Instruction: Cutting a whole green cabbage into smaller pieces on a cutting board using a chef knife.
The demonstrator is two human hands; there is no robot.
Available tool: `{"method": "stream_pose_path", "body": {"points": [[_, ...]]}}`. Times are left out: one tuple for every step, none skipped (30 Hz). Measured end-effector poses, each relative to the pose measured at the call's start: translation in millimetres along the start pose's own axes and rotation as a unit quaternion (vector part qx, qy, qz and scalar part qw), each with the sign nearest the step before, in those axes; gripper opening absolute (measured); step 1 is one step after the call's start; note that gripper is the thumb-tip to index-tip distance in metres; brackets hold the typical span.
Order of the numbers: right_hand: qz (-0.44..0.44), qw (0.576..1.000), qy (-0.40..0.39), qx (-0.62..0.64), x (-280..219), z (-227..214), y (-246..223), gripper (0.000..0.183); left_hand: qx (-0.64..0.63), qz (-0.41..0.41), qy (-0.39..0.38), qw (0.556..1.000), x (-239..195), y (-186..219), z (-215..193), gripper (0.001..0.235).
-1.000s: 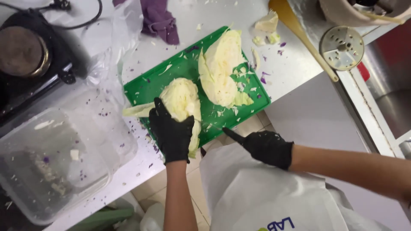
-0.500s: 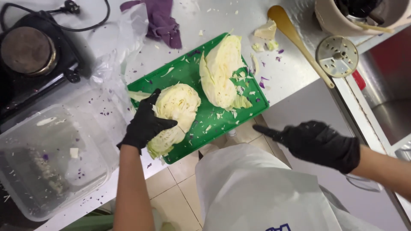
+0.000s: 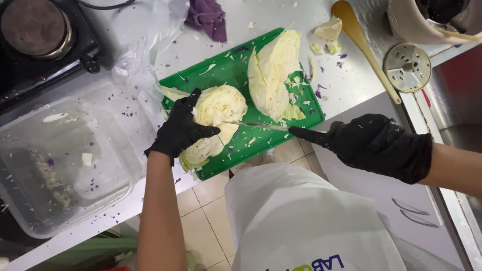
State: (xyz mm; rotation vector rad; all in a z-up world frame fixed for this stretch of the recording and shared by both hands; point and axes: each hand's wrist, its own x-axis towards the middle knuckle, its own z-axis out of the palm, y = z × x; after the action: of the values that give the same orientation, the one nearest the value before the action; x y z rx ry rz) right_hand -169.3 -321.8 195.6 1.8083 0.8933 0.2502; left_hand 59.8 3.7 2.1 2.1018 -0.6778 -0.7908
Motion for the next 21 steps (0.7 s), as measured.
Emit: {"method": "stream_pose_path", "body": {"points": [[-0.016,0.999,0.007,-0.036,0,1,0,0.08,0.008,-0.002,-0.002,1.0,1,0,1,0.125],[-0.032,0.997,0.013,-0.071,-1,2,1,0.08,0.017,-0.005,-0.005,1.0,3,1,1,0.126],[-0.033,0.997,0.012,-0.071,0,2,2,0.08,0.015,-0.004,-0.006,1.0,4,-2,2,0.126],[-0.013,0.997,0.018,-0.08,1,2,3,0.08,0.006,0.015,0.0,1.0,6,-5,4,0.126],[0.006,0.996,0.026,-0.088,2,1,3,0.079,-0.003,0.032,0.007,0.999,6,-8,6,0.126],[0.004,0.996,0.026,-0.087,7,5,4,0.079,-0.005,0.03,0.006,1.0,2,1,6,0.126],[-0.025,0.982,-0.05,0.182,12,8,5,0.079,0.035,0.001,0.001,0.999,-1,10,5,0.127],[-0.05,0.89,-0.122,0.435,16,12,6,0.079,0.074,-0.027,-0.003,0.997,-3,20,4,0.128],[-0.049,0.89,-0.125,0.435,22,15,1,0.079,0.074,-0.025,-0.004,0.997,-4,22,9,0.128],[0.004,0.803,-0.197,0.563,28,19,-4,0.079,0.102,-0.019,0.01,0.995,-5,24,13,0.127],[0.057,0.687,-0.262,0.675,35,22,-11,0.08,0.131,-0.014,0.023,0.991,-7,25,18,0.126],[0.06,0.685,-0.263,0.677,55,16,-4,0.08,0.132,-0.012,0.019,0.991,-9,31,21,0.126],[0.027,0.695,-0.259,0.67,74,9,2,0.078,0.166,-0.019,0.04,0.985,-11,38,26,0.126],[-0.007,0.704,-0.255,0.662,93,3,8,0.08,0.2,-0.024,0.06,0.978,-13,44,31,0.127],[-0.003,0.699,-0.262,0.665,96,4,3,0.08,0.198,-0.019,0.052,0.979,-12,47,32,0.127],[-0.01,0.704,-0.274,0.656,100,4,-3,0.078,0.196,-0.038,0.047,0.979,-11,48,31,0.127],[-0.022,0.713,-0.278,0.643,109,7,-7,0.076,0.194,-0.063,0.05,0.978,-13,48,27,0.127],[-0.025,0.713,-0.28,0.643,108,13,-16,0.076,0.192,-0.065,0.05,0.978,-9,35,27,0.127],[-0.029,0.707,-0.297,0.641,108,19,-25,0.074,0.166,-0.018,0.058,0.984,-10,21,28,0.126],[-0.032,0.701,-0.314,0.639,107,23,-33,0.072,0.141,0.028,0.068,0.987,-12,7,29,0.125],[-0.037,0.701,-0.312,0.64,96,33,-49,0.072,0.14,0.023,0.069,0.988,-15,3,21,0.125]]}}
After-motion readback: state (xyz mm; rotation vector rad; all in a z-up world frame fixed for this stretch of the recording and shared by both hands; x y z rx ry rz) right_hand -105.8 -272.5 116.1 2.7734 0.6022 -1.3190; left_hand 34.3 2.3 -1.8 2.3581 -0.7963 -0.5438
